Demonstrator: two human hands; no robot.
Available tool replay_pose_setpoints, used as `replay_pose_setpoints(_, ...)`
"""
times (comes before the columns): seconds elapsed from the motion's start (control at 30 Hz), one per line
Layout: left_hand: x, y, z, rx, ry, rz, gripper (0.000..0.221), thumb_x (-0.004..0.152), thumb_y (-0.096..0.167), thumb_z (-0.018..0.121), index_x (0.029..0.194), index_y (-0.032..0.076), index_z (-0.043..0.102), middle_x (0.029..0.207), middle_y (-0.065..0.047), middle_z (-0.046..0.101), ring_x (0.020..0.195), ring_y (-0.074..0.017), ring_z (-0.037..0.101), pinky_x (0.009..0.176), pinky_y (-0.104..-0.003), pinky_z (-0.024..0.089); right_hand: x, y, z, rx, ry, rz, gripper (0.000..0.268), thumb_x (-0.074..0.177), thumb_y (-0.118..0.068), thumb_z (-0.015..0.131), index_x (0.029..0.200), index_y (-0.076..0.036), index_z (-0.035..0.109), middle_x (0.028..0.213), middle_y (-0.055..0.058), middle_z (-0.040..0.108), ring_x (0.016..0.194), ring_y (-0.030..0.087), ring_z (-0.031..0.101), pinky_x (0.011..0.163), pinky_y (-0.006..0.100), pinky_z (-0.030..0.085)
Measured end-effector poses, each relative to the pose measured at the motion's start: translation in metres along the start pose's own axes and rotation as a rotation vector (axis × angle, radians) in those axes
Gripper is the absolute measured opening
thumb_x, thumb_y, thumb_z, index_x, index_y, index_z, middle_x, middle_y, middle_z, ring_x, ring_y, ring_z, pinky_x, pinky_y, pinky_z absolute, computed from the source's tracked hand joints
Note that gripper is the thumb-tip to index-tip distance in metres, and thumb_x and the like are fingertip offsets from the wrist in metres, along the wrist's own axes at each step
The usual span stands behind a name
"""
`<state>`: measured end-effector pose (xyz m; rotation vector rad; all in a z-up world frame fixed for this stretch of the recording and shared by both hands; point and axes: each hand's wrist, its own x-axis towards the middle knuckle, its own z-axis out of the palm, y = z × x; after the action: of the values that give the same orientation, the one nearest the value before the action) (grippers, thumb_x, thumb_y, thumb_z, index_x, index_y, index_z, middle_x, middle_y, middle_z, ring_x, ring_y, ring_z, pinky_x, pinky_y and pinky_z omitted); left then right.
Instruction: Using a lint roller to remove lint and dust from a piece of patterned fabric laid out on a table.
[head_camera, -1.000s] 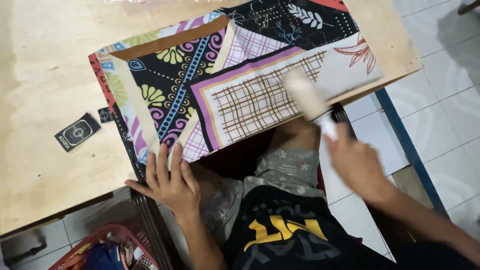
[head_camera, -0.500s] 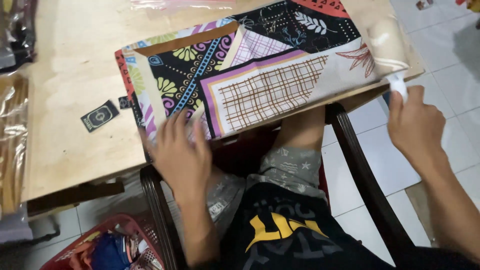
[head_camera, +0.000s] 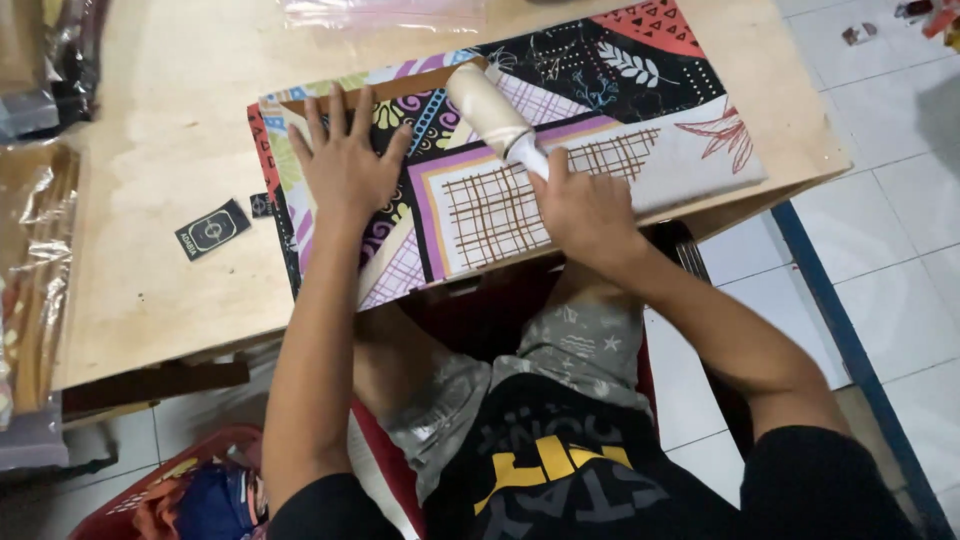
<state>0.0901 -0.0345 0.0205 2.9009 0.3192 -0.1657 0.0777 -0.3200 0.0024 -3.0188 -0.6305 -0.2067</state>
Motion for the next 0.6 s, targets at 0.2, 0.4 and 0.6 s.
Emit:
replay_pose_setpoints(0.2,0.010,-0.023,0.002,-0.051,0.071,-0.073,0.088,0.092,0.079,0.012,0.165,0.032,0.010,0.173,-0.007,0.006,0.156,-0.0342,-0.006,0.124,-0.056,-0.005,0.045,0.102,0.017,-0.280,-0.163,0.129,0.045,0.114,-0.034,0.034,0.133,0.005,0.048,0.080,0.011,0.074,0.060,0.032,0.072,0.049,0.049,0.053)
replay_pose_setpoints(0.4,0.008,-0.024,0.003,-0.065,0.091,-0.066,0.087,0.093,0.079,0.013,0.165,0.031,0.012,0.173,-0.008,0.008,0.156,-0.0352,-0.004,0.123,-0.057,-0.005,0.050,0.232,0.008,-0.259,-0.235,0.527,0.061,0.122,-0.042,0.015,0.139,0.006,0.049,0.108,0.026,0.073,0.092,0.044,0.071,0.074,0.057,0.052)
replay_pose_setpoints(0.6,0.010,-0.024,0.004,-0.047,0.089,-0.056,0.089,0.092,0.080,0.012,0.165,0.031,0.012,0.173,-0.007,0.007,0.156,-0.0343,-0.004,0.123,-0.056,-0.006,-0.017,0.177,-0.022,-0.173,-0.070,0.483,0.054,0.123,-0.041,0.028,0.128,0.008,0.051,0.099,0.037,0.072,0.085,0.057,0.068,0.068,0.067,0.048)
